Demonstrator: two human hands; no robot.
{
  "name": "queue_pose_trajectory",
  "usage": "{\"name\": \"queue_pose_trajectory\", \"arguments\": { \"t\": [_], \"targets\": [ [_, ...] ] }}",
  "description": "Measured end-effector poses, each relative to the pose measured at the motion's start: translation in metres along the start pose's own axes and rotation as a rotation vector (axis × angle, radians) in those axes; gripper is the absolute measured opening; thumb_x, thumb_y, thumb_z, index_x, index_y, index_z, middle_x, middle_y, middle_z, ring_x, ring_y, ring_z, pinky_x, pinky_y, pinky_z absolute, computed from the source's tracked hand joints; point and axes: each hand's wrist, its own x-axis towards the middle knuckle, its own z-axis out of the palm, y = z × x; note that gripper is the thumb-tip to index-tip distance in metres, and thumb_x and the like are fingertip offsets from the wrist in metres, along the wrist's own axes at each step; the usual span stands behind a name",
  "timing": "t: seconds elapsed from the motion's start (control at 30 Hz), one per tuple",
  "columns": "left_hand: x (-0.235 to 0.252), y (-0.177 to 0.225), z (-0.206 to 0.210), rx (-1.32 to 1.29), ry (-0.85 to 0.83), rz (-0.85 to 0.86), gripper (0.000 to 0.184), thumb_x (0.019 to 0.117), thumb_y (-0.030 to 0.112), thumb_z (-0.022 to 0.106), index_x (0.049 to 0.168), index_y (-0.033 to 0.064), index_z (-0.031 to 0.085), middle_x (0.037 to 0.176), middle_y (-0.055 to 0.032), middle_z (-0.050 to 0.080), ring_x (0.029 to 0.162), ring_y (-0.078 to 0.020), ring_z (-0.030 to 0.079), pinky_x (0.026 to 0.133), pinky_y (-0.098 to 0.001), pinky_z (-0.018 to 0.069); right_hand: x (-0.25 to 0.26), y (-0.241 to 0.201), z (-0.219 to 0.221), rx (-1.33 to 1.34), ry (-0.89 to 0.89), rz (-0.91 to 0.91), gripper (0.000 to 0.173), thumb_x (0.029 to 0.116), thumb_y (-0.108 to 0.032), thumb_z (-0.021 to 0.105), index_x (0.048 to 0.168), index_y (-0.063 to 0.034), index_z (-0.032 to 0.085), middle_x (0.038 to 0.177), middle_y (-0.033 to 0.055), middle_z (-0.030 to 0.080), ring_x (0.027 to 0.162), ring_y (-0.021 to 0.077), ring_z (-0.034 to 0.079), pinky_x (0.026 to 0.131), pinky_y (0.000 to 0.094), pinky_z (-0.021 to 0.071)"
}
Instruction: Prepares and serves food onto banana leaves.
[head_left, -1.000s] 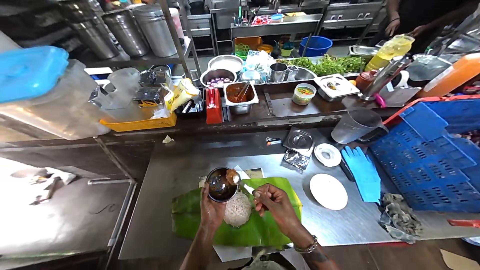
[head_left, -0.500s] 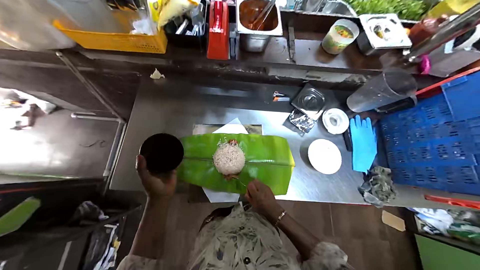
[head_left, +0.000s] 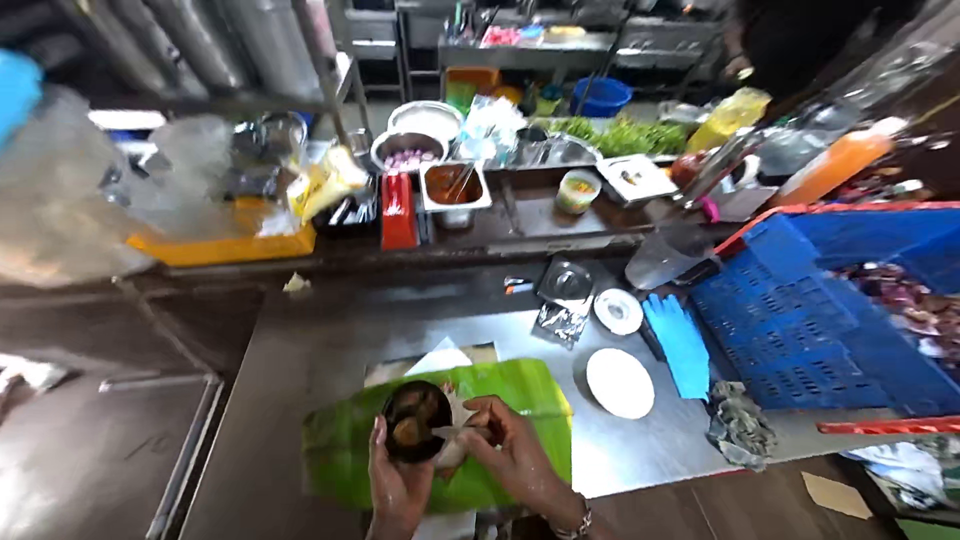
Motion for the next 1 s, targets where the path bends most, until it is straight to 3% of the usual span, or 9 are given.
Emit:
{"name": "queue_pose_trajectory", "arguments": {
  "t": [0.13,0.27,0.3,0.4,0.53,0.67,0.8,0.87,1.0],
  "targets": [
    [0.023,-0.014,0.049,-0.034,-0.014,-0.04,0.067,0.1001,0.063,0.045,0.142,0.0113,0.049,0.13,-0.0249,0.063,0.108,-0.042,0.068,0.082,-0.061,0.0594,0.024,0.014,-0.025,0.13,0.028,0.085,0.062,0.0854,-0.036,0.085,0.135,-0.0102,0.057,0.102,0.0016,0.074,0.081,0.0178,0.074,0.071,0.0371,0.0657],
    [0.05,-0.037,0.112,0.087,-0.126,0.007,0.061,0.1051,0.058,0.038,0.137,0.0089,0.054,0.116,-0.0207,0.069,0.09,-0.031,0.072,0.068,-0.046,0.0622,0.06,0.004,-0.05,0.381,0.112,0.136,0.061,0.0933,-0.02,0.077,0.145,-0.0044,0.048,0.095,0.0142,0.071,0.077,0.031,0.074,0.069,0.0472,0.0674],
    [0.062,-0.042,0.127,0.147,-0.151,0.011,0.059,0.1065,0.056,0.036,0.142,0.0107,0.051,0.119,-0.0203,0.068,0.092,-0.0316,0.071,0.069,-0.0471,0.062,0.072,-0.003,-0.061,0.438,0.165,0.151,0.057,0.096,-0.015,0.072,0.145,-0.0022,0.047,0.095,0.0176,0.071,0.076,0.0331,0.074,0.069,0.0486,0.0669],
    [0.1,-0.052,0.169,0.38,-0.221,0.01,0.061,0.1086,0.052,0.037,0.161,0.0214,0.028,0.147,-0.0169,0.054,0.123,-0.0363,0.062,0.092,-0.0578,0.0572,0.114,-0.009,-0.113,0.526,0.31,0.148,0.046,0.0994,-0.005,0.061,0.143,0.0013,0.048,0.093,0.021,0.069,0.074,0.0346,0.073,0.069,0.0504,0.0664],
    [0.131,-0.053,0.198,0.593,-0.269,0.051,0.062,0.1064,0.045,0.048,0.161,0.0221,0.029,0.157,-0.0071,0.047,0.138,-0.0309,0.053,0.103,-0.0549,0.0517,0.188,-0.012,-0.195,0.385,0.482,0.117,0.036,0.1002,-0.008,0.063,0.134,0.0006,0.056,0.091,0.0198,0.072,0.074,0.0307,0.073,0.069,0.0466,0.0651],
    [0.127,-0.047,0.17,0.594,-0.244,0.067,0.049,0.1066,0.029,0.052,0.151,0.0085,0.044,0.143,-0.0162,0.06,0.123,-0.0358,0.064,0.096,-0.0514,0.0579,0.297,0.002,-0.256,0.286,0.587,0.101,0.042,0.0983,-0.011,0.067,0.136,0.0013,0.054,0.104,0.022,0.07,0.075,0.0301,0.074,0.071,0.0469,0.0664],
    [0.096,-0.037,0.098,0.693,-0.043,0.063,0.045,0.1062,0.028,0.052,0.145,0.0059,0.051,0.134,-0.0183,0.065,0.114,-0.036,0.069,0.091,-0.0511,0.0604,0.381,0.023,-0.283,0.371,0.57,0.175,0.05,0.1013,-0.014,0.064,0.145,0.0016,0.046,0.113,0.0237,0.069,0.079,0.0284,0.075,0.07,0.0413,0.0666],
    [0.067,-0.028,0.056,0.719,0.089,0.085,0.042,0.1073,0.024,0.051,0.143,0.0035,0.053,0.131,-0.0194,0.065,0.111,-0.035,0.069,0.09,-0.0505,0.0603,0.377,0.021,-0.282,0.296,0.529,0.157,0.051,0.1024,-0.021,0.064,0.145,0.001,0.047,0.111,0.0218,0.07,0.082,0.0288,0.076,0.071,0.043,0.0668],
    [-0.001,-0.009,-0.02,0.756,0.386,0.107,0.045,0.1097,0.033,0.046,0.145,0.0051,0.049,0.131,-0.0166,0.065,0.109,-0.0298,0.07,0.089,-0.0484,0.0601,0.301,0.034,-0.248,-0.118,0.325,0.029,0.033,0.096,-0.033,0.072,0.112,-0.0045,0.07,0.088,0.0094,0.074,0.075,0.0223,0.073,0.07,0.0451,0.0645]
  ]
}}
